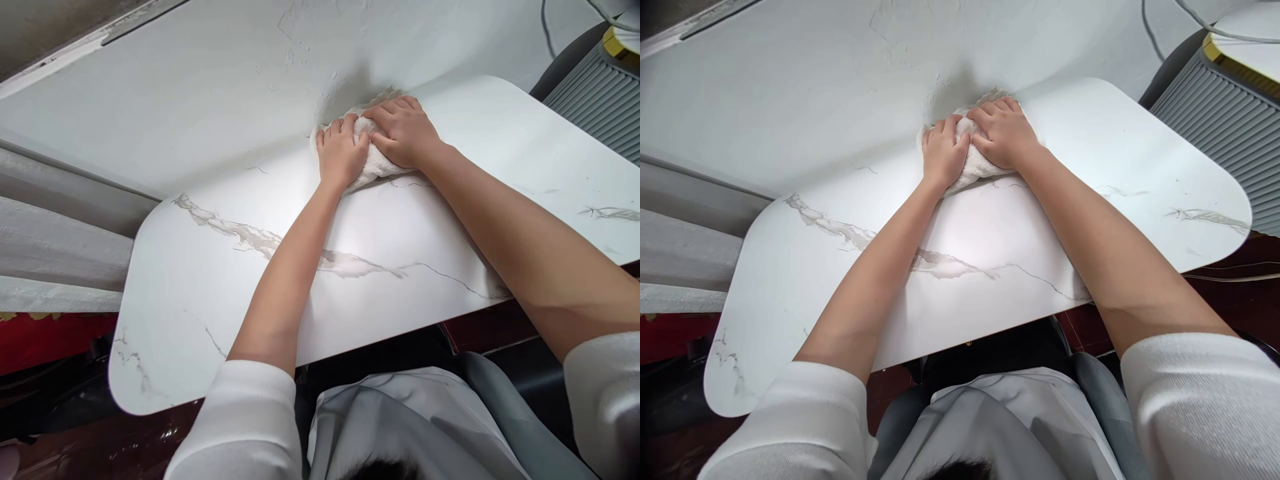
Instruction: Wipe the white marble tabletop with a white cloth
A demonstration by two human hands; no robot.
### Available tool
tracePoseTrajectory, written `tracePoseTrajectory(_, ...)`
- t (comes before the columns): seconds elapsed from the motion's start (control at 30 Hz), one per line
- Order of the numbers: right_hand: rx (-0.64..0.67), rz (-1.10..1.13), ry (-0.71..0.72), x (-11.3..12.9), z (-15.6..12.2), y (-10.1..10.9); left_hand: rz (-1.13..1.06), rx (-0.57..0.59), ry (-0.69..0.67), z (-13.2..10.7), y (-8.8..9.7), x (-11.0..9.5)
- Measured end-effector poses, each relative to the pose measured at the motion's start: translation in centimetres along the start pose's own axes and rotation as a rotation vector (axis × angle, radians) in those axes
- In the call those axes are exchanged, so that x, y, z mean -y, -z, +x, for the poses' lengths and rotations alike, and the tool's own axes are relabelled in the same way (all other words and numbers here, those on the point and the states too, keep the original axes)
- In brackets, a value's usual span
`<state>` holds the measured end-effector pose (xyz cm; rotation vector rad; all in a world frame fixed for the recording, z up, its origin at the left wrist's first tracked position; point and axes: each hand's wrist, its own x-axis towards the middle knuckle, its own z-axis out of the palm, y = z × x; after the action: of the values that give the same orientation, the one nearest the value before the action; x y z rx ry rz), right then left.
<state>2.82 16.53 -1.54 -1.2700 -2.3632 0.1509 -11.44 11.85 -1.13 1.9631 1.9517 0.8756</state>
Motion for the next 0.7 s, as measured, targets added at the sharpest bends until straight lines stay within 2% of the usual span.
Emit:
tracePoseTrajectory(0.07,-0.034,-0.037,0.023,0.3,-0.2,0.3,0.04,-0.017,-0.023,0.3,0.1,0.0)
tracePoseTrajectory(0.2,-0.007,-0.081,0.003,0.9,0.0,0.8,0.099,-0.033,-0.046,0.8,0.4,0.1)
tracePoseTrajectory(0.47,0.008,-0.122,-0.014,0.7,1.0,1.0,0.111,0.063,-0.016,2.2,0.7,0.3)
tracePoseTrajectory(0.7,-0.027,-0.17,-0.017,0.3,2.0,0.3,0.137,-0.002,0.001,2.4,0.6,0.3)
